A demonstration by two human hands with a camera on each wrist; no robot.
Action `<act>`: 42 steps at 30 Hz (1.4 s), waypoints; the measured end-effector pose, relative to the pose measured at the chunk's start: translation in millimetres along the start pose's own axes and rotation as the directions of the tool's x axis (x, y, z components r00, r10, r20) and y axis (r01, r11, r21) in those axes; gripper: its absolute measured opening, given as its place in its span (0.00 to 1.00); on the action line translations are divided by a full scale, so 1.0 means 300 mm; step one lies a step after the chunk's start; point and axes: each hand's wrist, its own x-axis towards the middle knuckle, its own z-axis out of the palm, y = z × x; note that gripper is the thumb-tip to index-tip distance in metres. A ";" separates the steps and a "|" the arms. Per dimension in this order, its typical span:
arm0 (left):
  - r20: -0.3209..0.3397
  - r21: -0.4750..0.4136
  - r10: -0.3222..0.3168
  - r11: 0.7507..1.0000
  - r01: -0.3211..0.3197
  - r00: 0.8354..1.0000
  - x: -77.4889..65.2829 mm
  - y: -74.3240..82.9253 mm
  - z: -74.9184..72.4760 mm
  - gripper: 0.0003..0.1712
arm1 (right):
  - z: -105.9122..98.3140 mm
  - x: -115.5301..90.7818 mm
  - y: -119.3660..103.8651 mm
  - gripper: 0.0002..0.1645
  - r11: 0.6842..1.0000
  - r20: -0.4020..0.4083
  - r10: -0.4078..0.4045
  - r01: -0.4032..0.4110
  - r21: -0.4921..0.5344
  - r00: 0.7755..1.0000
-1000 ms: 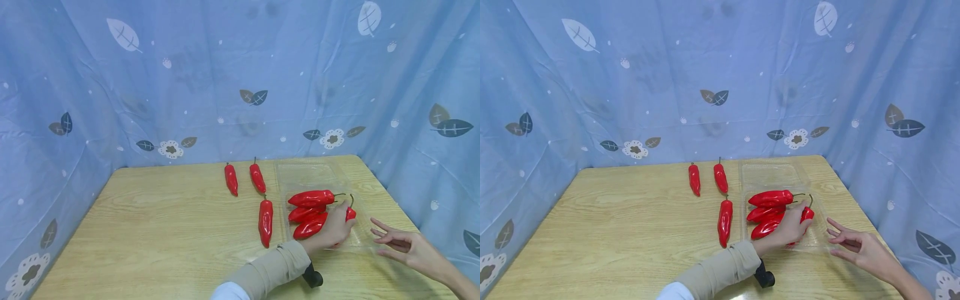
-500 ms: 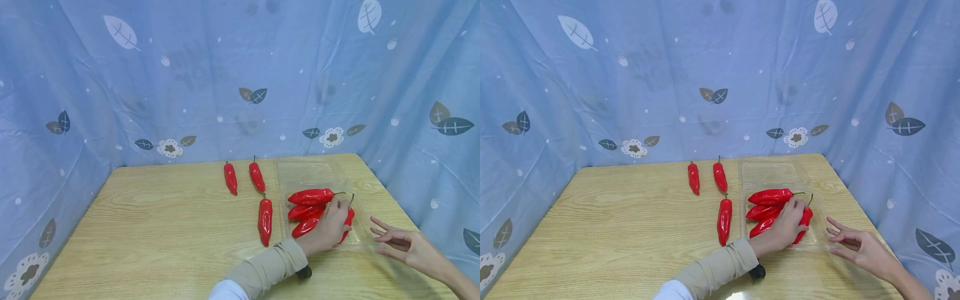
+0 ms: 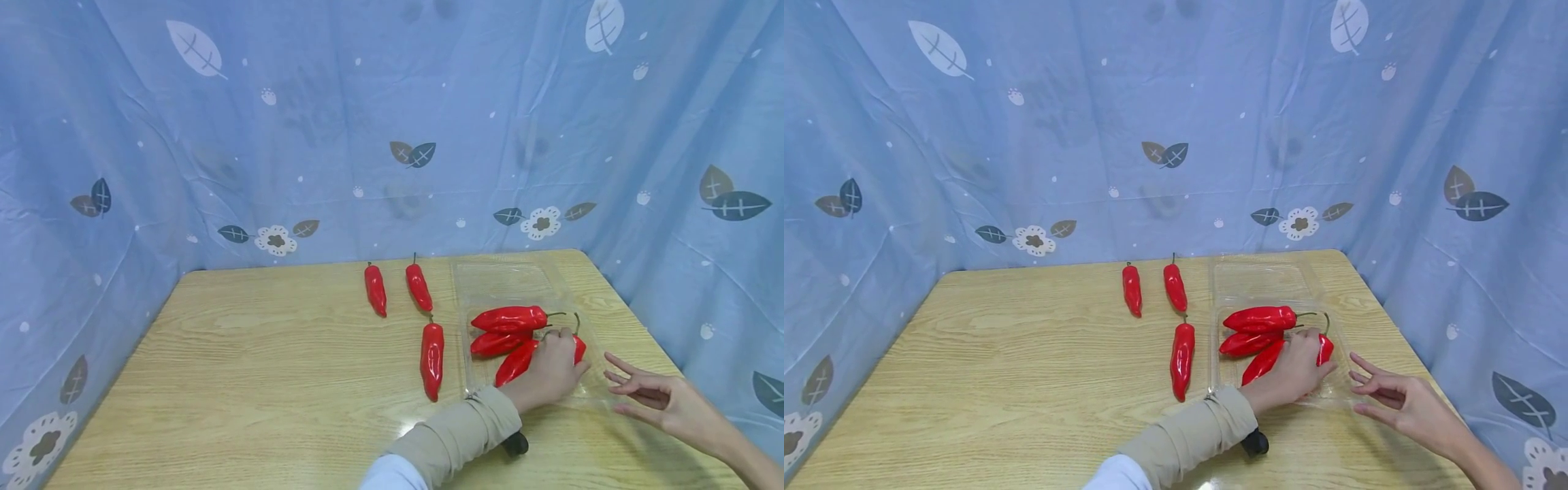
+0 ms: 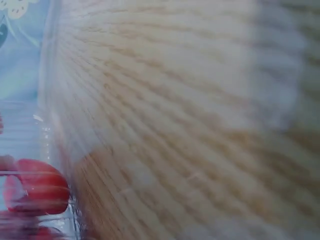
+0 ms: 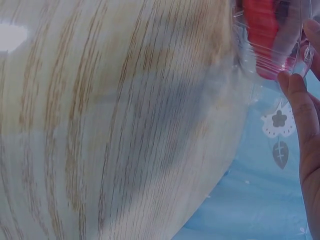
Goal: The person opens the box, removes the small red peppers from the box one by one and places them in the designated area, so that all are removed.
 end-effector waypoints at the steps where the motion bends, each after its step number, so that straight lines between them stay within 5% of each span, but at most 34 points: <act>1: -0.009 -0.026 0.007 1.000 -0.007 1.000 -0.001 -0.004 -0.003 0.21 | 0.000 0.001 -0.001 0.16 1.000 -0.001 0.004 -0.004 -0.004 1.000; 8: -0.069 -0.098 0.073 0.992 -0.079 0.995 -0.001 -0.038 -0.019 0.25 | -0.002 0.006 -0.004 0.15 1.000 -0.003 0.022 -0.022 -0.016 1.000; 18: -0.114 0.008 0.231 0.973 -0.232 0.966 0.018 -0.059 -0.042 0.29 | 0.005 0.020 0.000 0.17 1.000 -0.017 -0.005 0.004 -0.028 1.000; 24: -0.001 -0.198 0.146 0.970 -0.143 0.989 0.009 -0.069 -0.083 0.29 | 0.004 0.023 -0.001 0.16 0.999 -0.012 0.009 -0.010 -0.041 1.000; 30: 0.076 -0.396 0.065 0.918 -0.030 0.995 -0.010 -0.083 -0.136 0.26 | 0.007 0.014 -0.003 0.15 0.998 -0.013 0.026 -0.027 -0.062 1.000; 42: 0.119 -0.514 0.060 0.858 0.010 0.991 -0.076 -0.122 -0.210 0.26 | -0.003 -0.001 0.000 0.17 0.996 -0.012 0.035 -0.036 -0.082 0.999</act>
